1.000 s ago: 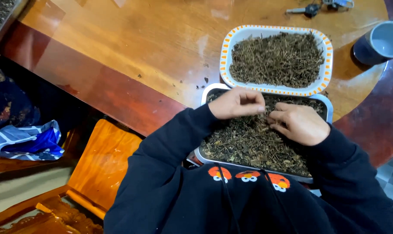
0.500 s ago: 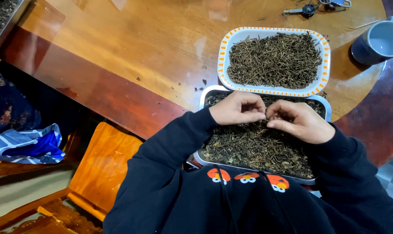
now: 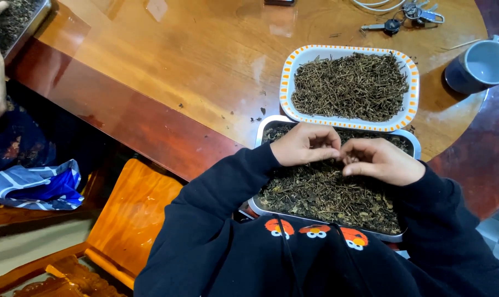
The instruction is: Sorting dried tea leaves by hand to remove stems or impurities
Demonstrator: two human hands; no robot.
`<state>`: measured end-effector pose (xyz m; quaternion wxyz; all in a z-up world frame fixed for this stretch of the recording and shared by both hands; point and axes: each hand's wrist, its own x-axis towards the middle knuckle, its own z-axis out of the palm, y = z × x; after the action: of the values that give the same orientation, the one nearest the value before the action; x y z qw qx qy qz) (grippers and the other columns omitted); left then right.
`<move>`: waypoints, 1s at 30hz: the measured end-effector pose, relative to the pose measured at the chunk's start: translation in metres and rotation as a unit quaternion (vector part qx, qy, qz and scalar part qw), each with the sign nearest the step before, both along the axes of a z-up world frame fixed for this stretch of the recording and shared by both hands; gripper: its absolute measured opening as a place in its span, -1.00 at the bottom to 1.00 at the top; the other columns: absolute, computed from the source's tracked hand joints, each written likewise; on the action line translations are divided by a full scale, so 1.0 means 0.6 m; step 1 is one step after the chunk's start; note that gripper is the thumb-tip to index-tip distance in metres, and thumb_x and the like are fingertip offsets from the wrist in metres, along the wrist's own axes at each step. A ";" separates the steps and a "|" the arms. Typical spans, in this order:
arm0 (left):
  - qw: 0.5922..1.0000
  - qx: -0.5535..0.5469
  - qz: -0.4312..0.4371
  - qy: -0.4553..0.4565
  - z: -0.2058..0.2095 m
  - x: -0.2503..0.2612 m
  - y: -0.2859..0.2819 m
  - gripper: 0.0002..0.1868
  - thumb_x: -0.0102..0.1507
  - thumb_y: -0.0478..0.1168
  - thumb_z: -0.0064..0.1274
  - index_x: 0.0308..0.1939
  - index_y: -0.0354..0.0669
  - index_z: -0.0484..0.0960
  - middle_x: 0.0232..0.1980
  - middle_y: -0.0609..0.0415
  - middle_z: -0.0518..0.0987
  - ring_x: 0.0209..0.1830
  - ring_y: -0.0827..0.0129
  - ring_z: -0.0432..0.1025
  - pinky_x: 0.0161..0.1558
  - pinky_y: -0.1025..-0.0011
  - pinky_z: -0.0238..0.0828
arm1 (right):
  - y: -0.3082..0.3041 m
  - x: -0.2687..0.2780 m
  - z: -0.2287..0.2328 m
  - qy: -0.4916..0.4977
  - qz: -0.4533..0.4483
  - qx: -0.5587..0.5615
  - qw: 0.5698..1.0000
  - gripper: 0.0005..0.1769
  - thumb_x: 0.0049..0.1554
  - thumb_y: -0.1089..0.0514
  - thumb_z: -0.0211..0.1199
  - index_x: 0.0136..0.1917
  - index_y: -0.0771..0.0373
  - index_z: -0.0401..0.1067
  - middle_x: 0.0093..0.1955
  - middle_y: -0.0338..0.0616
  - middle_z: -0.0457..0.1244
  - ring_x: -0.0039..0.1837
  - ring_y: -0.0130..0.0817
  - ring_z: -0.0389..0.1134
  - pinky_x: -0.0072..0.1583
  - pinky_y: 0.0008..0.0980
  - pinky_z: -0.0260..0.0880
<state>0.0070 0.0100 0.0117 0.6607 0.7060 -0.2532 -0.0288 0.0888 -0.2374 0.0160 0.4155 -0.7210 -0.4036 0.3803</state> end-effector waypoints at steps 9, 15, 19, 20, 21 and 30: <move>0.998 0.023 -0.025 -0.059 0.015 -0.011 -0.008 -0.82 0.33 -0.09 0.16 -0.09 -0.06 0.60 -0.19 0.20 0.61 -0.25 0.52 0.48 -0.18 0.54 0.47 | -0.003 0.004 -0.002 -0.056 0.053 0.002 0.997 -0.73 0.14 -0.09 0.30 -0.05 0.12 0.58 -0.23 -0.41 0.38 -0.14 -0.61 0.32 -0.04 -0.50 0.34; 0.999 0.029 0.006 -0.039 0.024 -0.012 -0.006 -0.81 0.37 -0.06 0.08 -0.06 -0.03 0.51 -0.25 0.25 0.52 -0.30 0.56 0.38 -0.24 0.54 0.34 | -0.017 0.013 0.011 0.046 -0.009 0.028 0.998 -0.71 0.22 -0.01 0.20 -0.04 0.24 0.56 -0.29 -0.28 0.27 -0.27 -0.52 0.21 -0.23 -0.52 0.24; 0.972 0.161 0.034 -0.168 0.024 -0.007 -0.009 -0.83 0.33 -0.03 0.07 -0.18 0.01 0.57 -0.18 0.19 0.59 -0.14 0.25 0.46 -0.01 0.28 0.36 | -0.027 0.017 0.000 0.152 -0.088 0.141 0.974 -0.73 0.26 0.11 0.16 0.04 0.39 0.47 -0.19 -0.11 0.29 -0.32 -0.44 0.23 -0.33 -0.50 0.23; 0.972 0.161 0.034 -0.167 0.016 -0.007 -0.012 -0.83 0.33 -0.03 0.07 -0.18 0.01 0.57 -0.18 0.19 0.59 -0.14 0.25 0.46 -0.01 0.28 0.36 | -0.030 0.016 -0.006 0.153 -0.089 0.141 0.974 -0.73 0.26 0.11 0.16 0.04 0.39 0.47 -0.19 -0.11 0.29 -0.32 -0.44 0.23 -0.33 -0.50 0.23; 0.935 0.279 0.017 -0.218 0.008 -0.005 -0.015 -0.69 0.22 0.10 0.19 -0.16 0.00 0.62 -0.08 0.12 0.53 0.00 0.17 0.37 -0.01 0.13 0.32 | -0.033 0.017 -0.012 0.205 -0.121 0.186 0.953 -0.74 0.22 0.16 0.22 0.07 0.41 0.44 -0.18 -0.07 0.28 -0.32 -0.45 0.17 -0.32 -0.53 0.12; 0.864 0.415 -0.014 -0.283 -0.027 -0.005 -0.023 -0.76 0.16 0.00 0.24 -0.20 0.05 0.62 0.03 0.04 0.50 0.08 0.09 0.30 -0.05 0.08 0.26 | -0.027 0.017 0.001 0.249 -0.136 0.231 0.931 -0.64 0.15 0.11 0.33 0.13 0.33 0.35 -0.10 -0.05 0.23 -0.16 -0.47 0.20 -0.22 -0.56 0.15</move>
<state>0.0040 -0.0038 -0.0047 0.2059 0.8892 -0.4042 0.0605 0.0988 -0.2533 0.0164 0.7051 -0.5355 -0.2619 0.3840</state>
